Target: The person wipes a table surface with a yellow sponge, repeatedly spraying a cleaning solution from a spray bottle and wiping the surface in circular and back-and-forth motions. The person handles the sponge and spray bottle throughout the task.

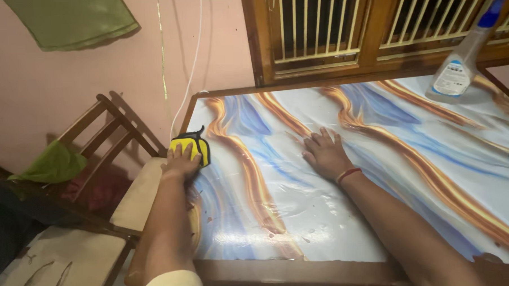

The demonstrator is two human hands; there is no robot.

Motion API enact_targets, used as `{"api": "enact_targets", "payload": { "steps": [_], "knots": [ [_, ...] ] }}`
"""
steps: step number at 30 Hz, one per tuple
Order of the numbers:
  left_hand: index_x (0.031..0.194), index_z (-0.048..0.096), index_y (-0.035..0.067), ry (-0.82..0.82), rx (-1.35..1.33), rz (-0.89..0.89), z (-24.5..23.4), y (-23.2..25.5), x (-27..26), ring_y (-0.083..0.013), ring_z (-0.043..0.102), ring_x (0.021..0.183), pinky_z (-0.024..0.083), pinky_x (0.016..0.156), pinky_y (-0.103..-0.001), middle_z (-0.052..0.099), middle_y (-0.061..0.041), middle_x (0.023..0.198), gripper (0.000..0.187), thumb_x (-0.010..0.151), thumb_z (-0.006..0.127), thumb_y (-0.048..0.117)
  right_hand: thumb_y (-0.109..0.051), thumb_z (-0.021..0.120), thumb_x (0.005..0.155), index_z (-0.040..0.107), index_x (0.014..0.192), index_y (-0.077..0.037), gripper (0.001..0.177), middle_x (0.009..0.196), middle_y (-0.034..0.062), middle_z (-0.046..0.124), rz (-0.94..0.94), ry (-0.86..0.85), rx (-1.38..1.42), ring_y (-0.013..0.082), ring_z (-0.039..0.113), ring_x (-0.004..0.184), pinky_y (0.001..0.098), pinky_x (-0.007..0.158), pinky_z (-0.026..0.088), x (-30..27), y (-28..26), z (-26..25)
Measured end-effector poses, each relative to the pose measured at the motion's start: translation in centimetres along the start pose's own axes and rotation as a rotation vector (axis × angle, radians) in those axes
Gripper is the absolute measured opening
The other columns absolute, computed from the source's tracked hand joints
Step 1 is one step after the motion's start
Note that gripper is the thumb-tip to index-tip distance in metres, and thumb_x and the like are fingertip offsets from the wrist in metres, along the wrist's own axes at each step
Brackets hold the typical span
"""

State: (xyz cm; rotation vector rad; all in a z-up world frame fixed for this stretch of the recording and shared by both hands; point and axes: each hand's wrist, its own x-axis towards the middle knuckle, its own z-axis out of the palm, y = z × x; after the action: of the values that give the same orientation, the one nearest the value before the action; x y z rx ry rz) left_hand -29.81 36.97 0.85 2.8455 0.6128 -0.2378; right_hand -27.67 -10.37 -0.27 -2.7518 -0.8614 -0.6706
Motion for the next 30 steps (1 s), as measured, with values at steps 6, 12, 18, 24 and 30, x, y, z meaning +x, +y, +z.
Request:
{"api": "enact_targets", "payload": {
  "steps": [6, 12, 18, 24, 30],
  "knots": [
    [0.162, 0.023, 0.038, 0.019, 0.008, 0.027, -0.4, -0.2, -0.9, -0.0317, 0.004, 0.158, 0.007, 0.122, -0.067, 0.008, 0.0, 0.173, 0.076, 0.094, 0.042, 0.065, -0.041, 0.057, 0.096, 0.06, 0.134, -0.012, 0.048, 0.142, 0.0162, 0.054, 0.024, -0.02, -0.003, 0.0421, 0.037, 0.143, 0.062, 0.117, 0.02, -0.2, -0.5, -0.8],
    [0.15, 0.051, 0.02, 0.253, 0.163, -0.002, 0.3, 2.0, -0.6, -0.0309, 0.03, 0.157, 0.014, 0.125, -0.07, 0.042, -0.014, 0.164, 0.055, 0.104, 0.035, 0.044, -0.038, 0.058, 0.096, 0.063, 0.129, -0.013, 0.042, 0.14, 0.0152, 0.056, 0.078, 0.0, 0.009, 0.0418, 0.039, 0.143, 0.0606, 0.119, 0.019, -0.9, -1.0, -0.9],
    [0.162, 0.028, 0.021, 0.36, 0.03, 0.073, 2.5, 1.2, 0.5, -0.0311, 0.02, 0.154, 0.013, 0.121, -0.062, 0.023, -0.013, 0.167, 0.072, 0.096, 0.034, 0.049, -0.037, 0.06, 0.094, 0.065, 0.126, -0.013, 0.041, 0.138, 0.0169, 0.058, 0.044, 0.085, -0.003, 0.0419, 0.043, 0.139, 0.06, 0.117, 0.022, -0.8, -0.7, -0.2],
    [0.163, 0.028, 0.025, 0.278, 0.098, 0.042, 2.5, 0.7, 0.3, -0.0311, 0.018, 0.157, 0.015, 0.124, -0.059, 0.019, -0.01, 0.172, 0.069, 0.1, 0.031, 0.052, -0.038, 0.061, 0.093, 0.064, 0.126, -0.012, 0.042, 0.138, 0.0162, 0.058, 0.055, 0.096, 0.0, 0.0403, 0.043, 0.14, 0.0589, 0.118, 0.023, -1.0, -0.7, -0.5],
    [0.164, 0.024, 0.027, 0.247, 0.091, 0.059, 2.7, 0.2, -0.9, -0.0324, 0.014, 0.157, 0.014, 0.123, -0.057, 0.014, -0.01, 0.171, 0.069, 0.1, 0.03, 0.052, -0.037, 0.06, 0.095, 0.063, 0.127, -0.013, 0.041, 0.138, 0.0163, 0.057, 0.072, 0.075, 0.005, 0.0413, 0.042, 0.14, 0.0599, 0.116, 0.022, -0.9, -1.0, -0.7]
  ]
}}
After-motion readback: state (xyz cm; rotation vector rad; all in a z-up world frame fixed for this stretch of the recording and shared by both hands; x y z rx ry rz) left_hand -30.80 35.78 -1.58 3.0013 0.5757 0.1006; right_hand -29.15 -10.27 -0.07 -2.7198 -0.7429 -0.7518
